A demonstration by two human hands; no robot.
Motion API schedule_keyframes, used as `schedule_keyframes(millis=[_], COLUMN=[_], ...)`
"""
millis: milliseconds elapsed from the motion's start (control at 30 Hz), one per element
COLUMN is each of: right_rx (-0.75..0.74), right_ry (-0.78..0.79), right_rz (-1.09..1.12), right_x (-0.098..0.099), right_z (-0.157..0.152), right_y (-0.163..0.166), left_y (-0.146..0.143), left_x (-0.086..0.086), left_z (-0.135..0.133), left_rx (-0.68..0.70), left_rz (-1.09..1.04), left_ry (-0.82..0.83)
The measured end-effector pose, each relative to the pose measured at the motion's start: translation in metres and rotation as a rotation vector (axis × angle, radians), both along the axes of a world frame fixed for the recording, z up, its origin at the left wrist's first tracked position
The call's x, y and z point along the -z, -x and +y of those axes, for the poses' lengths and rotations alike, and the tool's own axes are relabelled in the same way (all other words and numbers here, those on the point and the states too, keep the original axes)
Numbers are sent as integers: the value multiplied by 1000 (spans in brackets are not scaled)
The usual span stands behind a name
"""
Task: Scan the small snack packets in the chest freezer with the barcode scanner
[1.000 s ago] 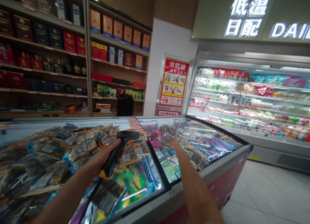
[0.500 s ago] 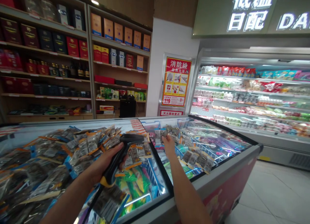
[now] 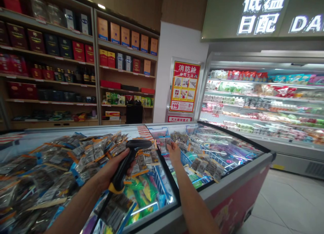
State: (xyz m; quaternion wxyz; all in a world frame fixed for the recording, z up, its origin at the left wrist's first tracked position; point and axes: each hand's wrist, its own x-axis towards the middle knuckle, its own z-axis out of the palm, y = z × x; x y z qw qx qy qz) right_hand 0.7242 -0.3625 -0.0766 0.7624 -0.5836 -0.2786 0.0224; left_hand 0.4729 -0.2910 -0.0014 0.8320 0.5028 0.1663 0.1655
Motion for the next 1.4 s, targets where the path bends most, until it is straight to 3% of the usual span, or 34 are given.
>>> schedule_keyframes(millis=[600,767,933,1100,1267,1400], right_rx=[-38,34,61,253,280,144], right_ry=[10,134,116,192,402,497], right_rz=[-113,-190,-158,-127,-347,-547], right_x=[-2,-2,0,5,12,17], right_z=[9,10,10,11,39,54], right_y=[18,23,19,15,33,51], left_y=[-2,-6,-7,-6,8,29], left_x=[6,11,13,15,18,16], left_z=[7,5,8,12,11,8], left_rx=[-66,-72,-81,-129,-222,-278], left_rz=[-40,-72,-96,-54,-61,-41], left_ry=[34,8,22,20,-9,14])
